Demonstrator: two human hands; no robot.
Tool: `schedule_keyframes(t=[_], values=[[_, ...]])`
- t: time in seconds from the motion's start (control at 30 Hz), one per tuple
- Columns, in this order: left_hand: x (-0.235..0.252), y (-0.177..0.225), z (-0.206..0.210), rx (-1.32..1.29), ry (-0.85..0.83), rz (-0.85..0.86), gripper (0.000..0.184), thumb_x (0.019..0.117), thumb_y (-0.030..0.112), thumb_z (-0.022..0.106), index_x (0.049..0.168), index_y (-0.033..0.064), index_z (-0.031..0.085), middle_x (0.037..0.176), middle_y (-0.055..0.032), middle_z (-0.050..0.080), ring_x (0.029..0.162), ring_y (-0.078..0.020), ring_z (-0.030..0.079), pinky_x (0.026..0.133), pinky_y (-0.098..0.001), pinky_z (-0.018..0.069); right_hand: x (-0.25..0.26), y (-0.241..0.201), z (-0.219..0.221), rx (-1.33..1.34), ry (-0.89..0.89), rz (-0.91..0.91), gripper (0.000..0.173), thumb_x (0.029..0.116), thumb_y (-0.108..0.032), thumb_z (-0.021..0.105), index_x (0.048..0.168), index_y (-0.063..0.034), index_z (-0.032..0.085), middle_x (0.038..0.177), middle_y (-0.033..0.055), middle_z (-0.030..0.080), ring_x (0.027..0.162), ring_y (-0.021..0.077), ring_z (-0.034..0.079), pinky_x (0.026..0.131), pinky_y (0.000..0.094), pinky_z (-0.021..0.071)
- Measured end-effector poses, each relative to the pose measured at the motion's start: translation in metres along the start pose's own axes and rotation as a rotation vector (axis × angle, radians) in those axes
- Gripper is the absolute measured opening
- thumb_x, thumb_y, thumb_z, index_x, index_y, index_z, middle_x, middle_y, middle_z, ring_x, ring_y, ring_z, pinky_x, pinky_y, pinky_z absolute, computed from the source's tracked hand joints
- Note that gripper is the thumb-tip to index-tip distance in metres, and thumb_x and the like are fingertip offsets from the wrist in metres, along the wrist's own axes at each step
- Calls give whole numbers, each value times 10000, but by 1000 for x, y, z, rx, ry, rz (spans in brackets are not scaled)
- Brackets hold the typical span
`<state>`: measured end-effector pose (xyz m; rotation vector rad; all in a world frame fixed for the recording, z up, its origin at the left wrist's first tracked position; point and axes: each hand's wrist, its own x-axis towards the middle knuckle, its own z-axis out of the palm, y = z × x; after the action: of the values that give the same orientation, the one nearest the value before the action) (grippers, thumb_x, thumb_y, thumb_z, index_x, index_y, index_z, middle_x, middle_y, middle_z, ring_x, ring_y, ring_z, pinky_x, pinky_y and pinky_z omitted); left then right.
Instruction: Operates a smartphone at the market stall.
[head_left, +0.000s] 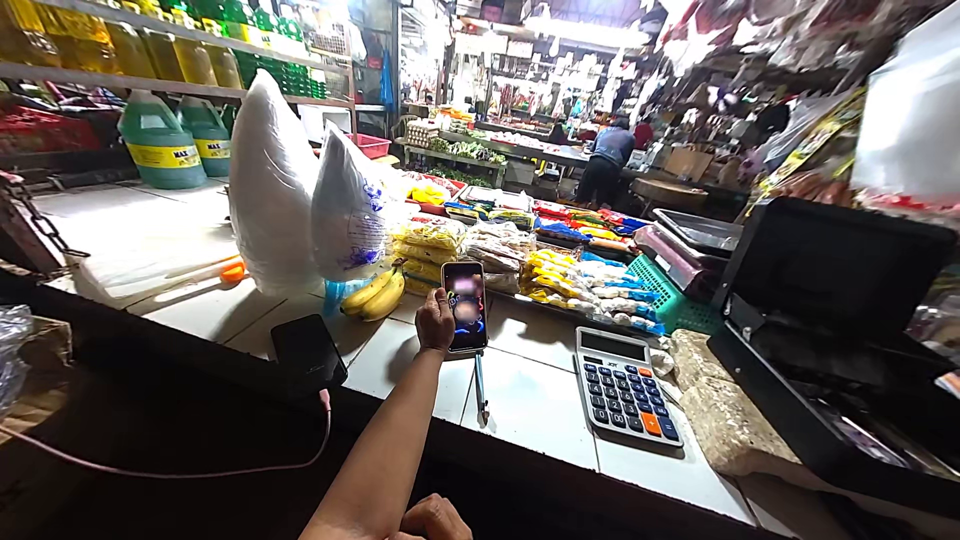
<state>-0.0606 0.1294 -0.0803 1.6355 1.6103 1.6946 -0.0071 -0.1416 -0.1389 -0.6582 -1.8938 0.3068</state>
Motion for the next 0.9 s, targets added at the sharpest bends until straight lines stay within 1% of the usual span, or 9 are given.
schedule_keyframes(t=[0.07,0.17,0.27,0.43,0.53,0.6,0.77,0.9], values=[[0,0,0,-3,-2,1,451,1095,178,334,1112,-120,672,951,-280,708,965,-388,703,899,-529,508,1,-1,0,10,-9,17,242,1031,-208,546,1025,-62,739,923,142,669,885,233,650,786,333,539],[0,0,-2,-13,-29,-8,460,1099,189,324,1140,-120,661,974,-283,705,980,-387,697,911,-531,504,2,-4,0,32,-19,45,213,1003,-171,580,1007,-40,748,912,153,671,878,244,655,783,349,550],[0,0,-1,-18,-13,5,458,1096,187,329,1115,-121,667,945,-280,704,952,-383,700,889,-529,509,2,-5,0,30,-34,63,217,1002,-162,569,1020,-35,743,911,159,662,871,248,650,774,352,549],[-1,0,0,-18,1,3,448,1099,177,334,1107,-122,666,956,-280,703,961,-380,699,893,-522,509,-1,0,2,59,-13,46,223,1033,-194,550,1047,-35,705,956,156,662,910,236,654,811,336,555],[-1,0,0,-16,9,6,442,1096,173,340,1103,-122,669,957,-278,706,959,-374,702,892,-520,511,-1,3,4,66,18,42,243,1020,-223,585,1104,-26,699,962,147,680,909,232,663,823,334,561],[-1,1,0,-19,5,1,441,1096,170,340,1097,-124,669,953,-279,704,964,-382,699,893,-520,508,-1,4,3,64,16,41,253,1011,-222,594,1122,-19,697,964,147,687,917,233,666,838,331,559],[-1,0,0,-31,7,8,443,1094,166,337,1102,-127,669,958,-286,704,967,-387,701,896,-525,509,1,4,2,82,12,19,204,1004,-197,598,1031,-16,689,945,149,674,921,229,656,854,312,547],[-1,0,0,-30,4,5,441,1094,165,337,1100,-123,671,958,-282,706,968,-385,701,898,-525,509,0,5,3,91,15,8,197,1005,-184,596,1024,-9,683,949,151,672,919,224,654,854,298,546]])
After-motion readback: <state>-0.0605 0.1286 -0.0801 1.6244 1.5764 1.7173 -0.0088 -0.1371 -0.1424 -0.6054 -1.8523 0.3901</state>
